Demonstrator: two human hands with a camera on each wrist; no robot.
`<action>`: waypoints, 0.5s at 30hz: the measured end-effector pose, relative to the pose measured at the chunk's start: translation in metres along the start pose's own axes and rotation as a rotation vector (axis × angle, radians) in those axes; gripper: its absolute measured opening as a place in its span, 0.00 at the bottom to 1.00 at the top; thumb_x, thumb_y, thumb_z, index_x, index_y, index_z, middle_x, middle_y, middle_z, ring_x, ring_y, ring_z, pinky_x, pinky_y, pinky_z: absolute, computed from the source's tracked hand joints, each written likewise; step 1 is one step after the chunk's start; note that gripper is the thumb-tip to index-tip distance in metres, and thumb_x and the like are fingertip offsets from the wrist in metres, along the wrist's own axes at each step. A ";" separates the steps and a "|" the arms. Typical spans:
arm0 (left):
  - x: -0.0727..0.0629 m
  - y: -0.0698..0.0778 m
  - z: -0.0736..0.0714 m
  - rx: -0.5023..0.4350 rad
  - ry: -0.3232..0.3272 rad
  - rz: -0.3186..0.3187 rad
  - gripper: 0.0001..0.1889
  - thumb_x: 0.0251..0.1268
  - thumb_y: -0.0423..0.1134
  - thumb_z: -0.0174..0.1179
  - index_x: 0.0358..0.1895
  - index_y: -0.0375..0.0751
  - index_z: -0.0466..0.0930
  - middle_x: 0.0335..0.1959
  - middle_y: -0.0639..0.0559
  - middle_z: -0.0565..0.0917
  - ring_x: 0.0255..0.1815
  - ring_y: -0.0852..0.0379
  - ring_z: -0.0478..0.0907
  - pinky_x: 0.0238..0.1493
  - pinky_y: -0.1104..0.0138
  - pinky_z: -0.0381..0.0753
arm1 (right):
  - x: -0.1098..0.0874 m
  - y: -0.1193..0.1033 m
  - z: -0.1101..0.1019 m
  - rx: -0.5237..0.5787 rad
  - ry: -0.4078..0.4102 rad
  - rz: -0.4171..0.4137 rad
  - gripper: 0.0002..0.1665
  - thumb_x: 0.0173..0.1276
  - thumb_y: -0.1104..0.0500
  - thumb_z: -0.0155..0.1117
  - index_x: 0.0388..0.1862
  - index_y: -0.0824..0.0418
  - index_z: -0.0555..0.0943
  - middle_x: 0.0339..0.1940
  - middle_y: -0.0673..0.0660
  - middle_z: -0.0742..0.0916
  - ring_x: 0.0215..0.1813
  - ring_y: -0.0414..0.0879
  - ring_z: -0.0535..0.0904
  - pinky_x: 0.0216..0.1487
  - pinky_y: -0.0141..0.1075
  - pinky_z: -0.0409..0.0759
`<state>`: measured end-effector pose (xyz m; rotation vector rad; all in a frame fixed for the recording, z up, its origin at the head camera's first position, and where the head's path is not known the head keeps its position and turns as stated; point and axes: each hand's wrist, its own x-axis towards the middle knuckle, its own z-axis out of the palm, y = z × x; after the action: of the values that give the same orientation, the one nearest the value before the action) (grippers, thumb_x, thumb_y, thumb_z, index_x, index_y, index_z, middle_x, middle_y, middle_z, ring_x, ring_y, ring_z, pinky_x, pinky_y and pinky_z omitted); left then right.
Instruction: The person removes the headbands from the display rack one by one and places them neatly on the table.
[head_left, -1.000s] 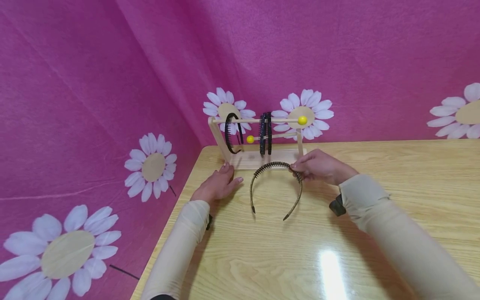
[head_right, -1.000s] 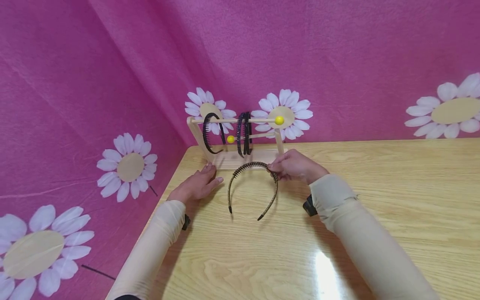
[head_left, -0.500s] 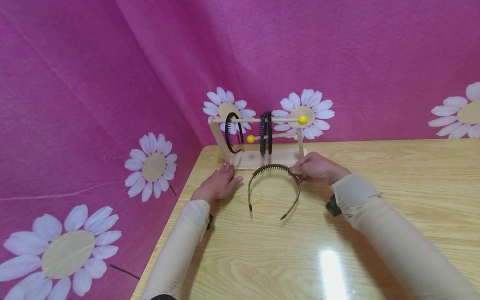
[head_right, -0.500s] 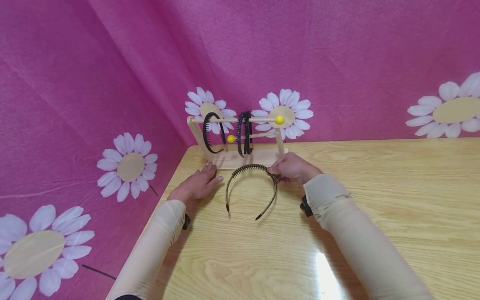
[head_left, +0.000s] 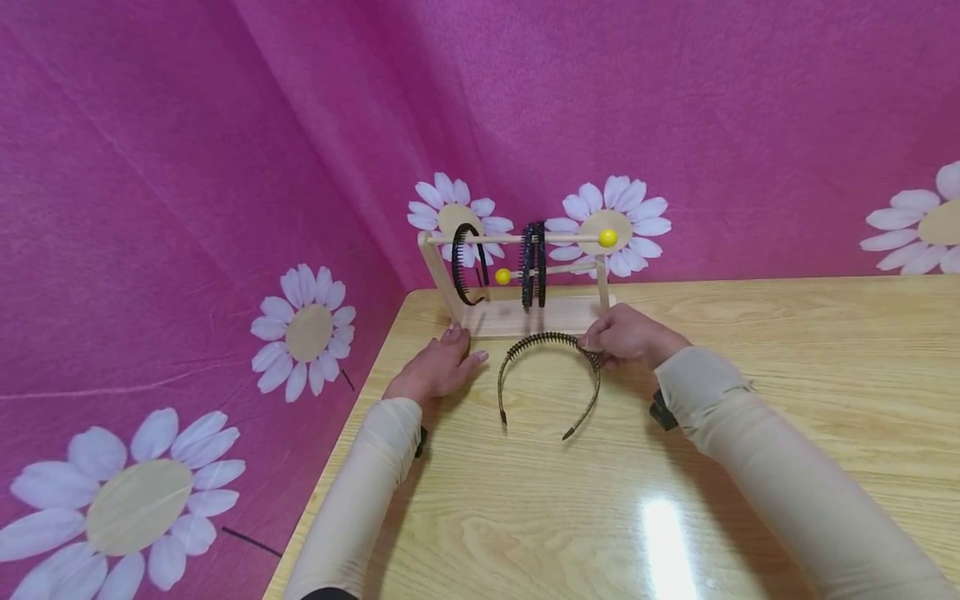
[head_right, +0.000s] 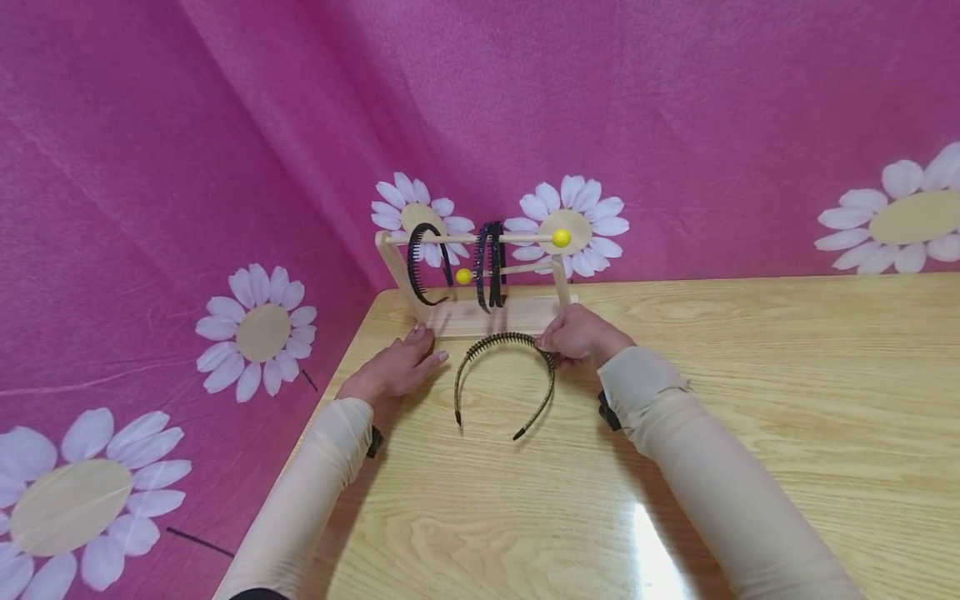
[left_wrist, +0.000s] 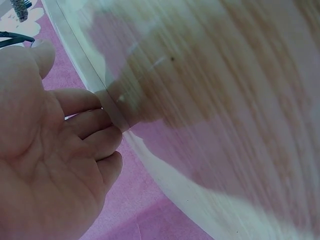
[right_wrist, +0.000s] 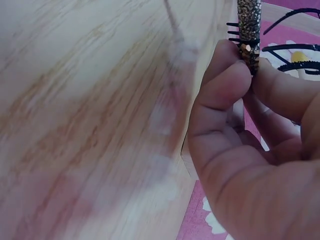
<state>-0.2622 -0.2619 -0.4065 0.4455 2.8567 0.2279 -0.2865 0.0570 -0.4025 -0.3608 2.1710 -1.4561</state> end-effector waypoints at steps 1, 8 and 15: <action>0.000 0.000 0.000 0.002 -0.003 -0.004 0.39 0.82 0.58 0.40 0.79 0.28 0.50 0.80 0.35 0.49 0.81 0.44 0.44 0.77 0.50 0.48 | 0.001 0.000 0.001 -0.013 0.006 -0.004 0.13 0.72 0.68 0.62 0.48 0.80 0.82 0.23 0.53 0.83 0.23 0.41 0.78 0.26 0.33 0.80; 0.000 0.001 0.000 0.011 -0.015 -0.004 0.39 0.82 0.58 0.38 0.79 0.29 0.48 0.80 0.35 0.48 0.81 0.45 0.44 0.78 0.51 0.48 | 0.004 0.000 0.003 -0.121 0.052 -0.026 0.12 0.72 0.68 0.63 0.46 0.79 0.84 0.25 0.56 0.84 0.24 0.41 0.78 0.28 0.35 0.83; -0.001 0.002 0.000 0.017 -0.027 -0.021 0.39 0.82 0.59 0.38 0.79 0.29 0.47 0.80 0.35 0.46 0.81 0.46 0.43 0.78 0.53 0.47 | 0.007 0.003 0.007 -0.207 0.113 -0.057 0.10 0.70 0.68 0.65 0.43 0.75 0.87 0.33 0.62 0.87 0.25 0.43 0.79 0.29 0.36 0.84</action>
<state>-0.2613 -0.2604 -0.4057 0.4187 2.8378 0.1920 -0.2885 0.0493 -0.4088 -0.4248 2.4294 -1.3127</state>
